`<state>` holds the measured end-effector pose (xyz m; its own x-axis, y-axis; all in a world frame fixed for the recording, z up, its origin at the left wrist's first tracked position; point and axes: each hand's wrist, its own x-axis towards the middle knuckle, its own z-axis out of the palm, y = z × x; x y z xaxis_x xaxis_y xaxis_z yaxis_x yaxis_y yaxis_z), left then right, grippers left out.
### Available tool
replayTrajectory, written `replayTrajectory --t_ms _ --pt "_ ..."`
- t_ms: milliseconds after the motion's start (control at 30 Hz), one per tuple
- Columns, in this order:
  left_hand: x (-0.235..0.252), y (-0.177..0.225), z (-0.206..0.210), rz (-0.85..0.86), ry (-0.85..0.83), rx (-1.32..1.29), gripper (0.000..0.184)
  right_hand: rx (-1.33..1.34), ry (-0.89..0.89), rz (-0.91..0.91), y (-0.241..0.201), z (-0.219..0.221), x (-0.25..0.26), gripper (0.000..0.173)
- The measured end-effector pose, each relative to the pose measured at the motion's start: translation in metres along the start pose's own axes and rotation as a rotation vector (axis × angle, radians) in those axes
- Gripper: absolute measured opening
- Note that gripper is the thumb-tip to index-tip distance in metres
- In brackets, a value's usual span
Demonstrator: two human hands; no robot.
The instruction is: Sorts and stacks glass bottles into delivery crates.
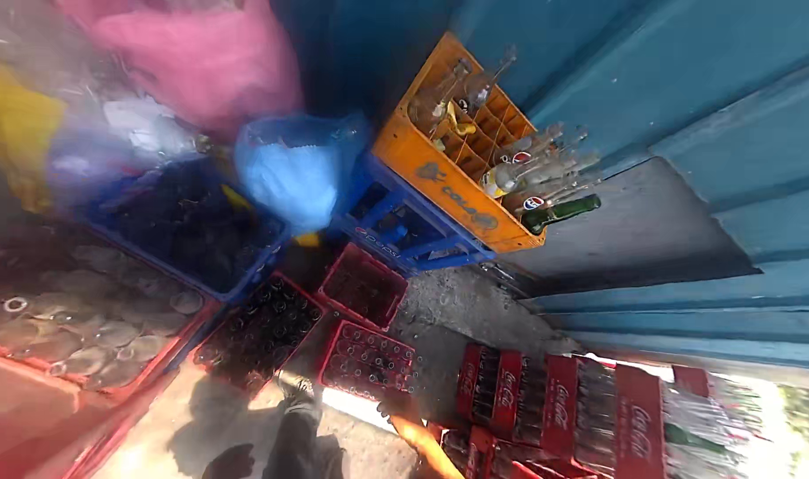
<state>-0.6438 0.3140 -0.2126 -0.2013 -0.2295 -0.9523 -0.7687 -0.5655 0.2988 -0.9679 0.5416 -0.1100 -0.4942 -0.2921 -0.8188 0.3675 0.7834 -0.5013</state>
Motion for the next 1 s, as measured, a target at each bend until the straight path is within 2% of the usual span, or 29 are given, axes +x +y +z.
replayTrajectory --t_ms 100,300,433,500,600,700,733,800,833,933,1000 --pt "0.065 0.046 0.018 -0.002 0.054 -0.017 0.037 -0.095 -0.043 -0.03 -0.008 -0.015 0.05 0.027" --pt "0.15 0.147 0.05 0.086 0.051 0.104 0.039 -0.185 -0.019 0.261 0.041 -0.061 0.137 0.035" --pt "0.201 0.223 0.082 0.204 0.038 0.273 0.042 -0.349 0.009 0.207 0.069 -0.096 0.232 0.036" --pt "0.224 0.265 0.108 0.318 0.072 0.339 0.04 -0.245 0.017 0.187 0.074 -0.105 0.288 0.04" --pt "0.28 0.334 0.143 0.518 0.195 0.398 0.048 0.081 -0.056 0.228 0.056 -0.101 0.37 0.055" --pt "0.335 0.377 0.194 0.424 0.237 0.439 0.059 0.325 -0.006 0.281 0.052 -0.095 0.411 0.05" --pt "0.346 0.383 0.213 0.376 0.283 0.467 0.054 0.363 -0.013 0.299 0.056 -0.099 0.419 0.049" --pt "0.347 0.381 0.24 0.339 0.327 0.457 0.048 0.424 -0.055 0.329 0.073 -0.112 0.425 0.047" --pt "0.332 0.374 0.245 0.368 0.323 0.441 0.042 0.477 -0.062 0.34 0.087 -0.116 0.426 0.044" --pt "0.251 0.351 0.27 0.535 0.284 0.484 0.034 0.656 -0.027 0.264 0.122 -0.146 0.399 0.025" --pt "0.186 0.338 0.291 0.659 0.313 0.525 0.034 0.759 0.003 0.163 0.129 -0.182 0.352 0.025"
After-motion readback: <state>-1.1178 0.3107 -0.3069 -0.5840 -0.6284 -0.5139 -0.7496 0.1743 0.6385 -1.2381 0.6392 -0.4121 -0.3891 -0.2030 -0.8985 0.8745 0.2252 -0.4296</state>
